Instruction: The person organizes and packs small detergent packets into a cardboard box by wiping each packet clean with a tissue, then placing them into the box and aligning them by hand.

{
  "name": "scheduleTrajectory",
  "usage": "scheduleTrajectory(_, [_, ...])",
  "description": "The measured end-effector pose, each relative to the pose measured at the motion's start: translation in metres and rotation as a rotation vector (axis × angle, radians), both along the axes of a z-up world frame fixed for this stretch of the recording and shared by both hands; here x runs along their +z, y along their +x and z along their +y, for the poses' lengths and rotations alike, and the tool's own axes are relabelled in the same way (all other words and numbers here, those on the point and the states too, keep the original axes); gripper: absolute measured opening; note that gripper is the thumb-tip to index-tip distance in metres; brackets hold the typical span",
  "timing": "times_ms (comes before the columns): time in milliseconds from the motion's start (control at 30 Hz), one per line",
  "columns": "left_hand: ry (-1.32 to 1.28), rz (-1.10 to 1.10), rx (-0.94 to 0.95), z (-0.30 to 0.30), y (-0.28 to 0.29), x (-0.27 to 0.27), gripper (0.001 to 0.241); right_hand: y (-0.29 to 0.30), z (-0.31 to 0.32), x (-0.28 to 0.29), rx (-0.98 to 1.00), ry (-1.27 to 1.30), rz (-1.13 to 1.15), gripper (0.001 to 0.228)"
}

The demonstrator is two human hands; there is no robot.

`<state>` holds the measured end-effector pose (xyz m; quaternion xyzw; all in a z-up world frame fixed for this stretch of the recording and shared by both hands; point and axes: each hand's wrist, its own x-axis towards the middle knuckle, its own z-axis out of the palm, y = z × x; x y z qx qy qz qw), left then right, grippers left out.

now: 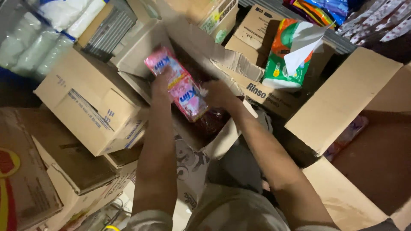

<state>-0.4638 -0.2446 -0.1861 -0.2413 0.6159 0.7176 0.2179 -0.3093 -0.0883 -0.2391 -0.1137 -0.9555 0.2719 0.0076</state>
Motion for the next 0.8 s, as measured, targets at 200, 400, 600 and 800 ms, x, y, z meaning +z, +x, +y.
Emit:
scheduleTrajectory(200, [-1.021, 0.305, -1.313, -0.047, -0.06, -0.19, 0.049, -0.011, -0.035, 0.082, 0.066, -0.054, -0.164, 0.032])
scheduleTrajectory(400, [-0.365, 0.372, 0.079, 0.006, 0.019, -0.097, 0.031, 0.007, -0.013, 0.09, -0.033, -0.148, -0.122, 0.031])
scheduleTrajectory(600, [-0.142, 0.583, -0.358, 0.024, 0.195, 0.107, 0.065, 0.055, -0.018, 0.166, -0.41, -1.085, 0.113, 0.079])
scheduleTrajectory(800, [-0.057, 0.847, -0.457, 0.035, 0.289, 0.121, 0.027, 0.139, -0.029, 0.123, -0.385, -1.78, 0.663, 0.061])
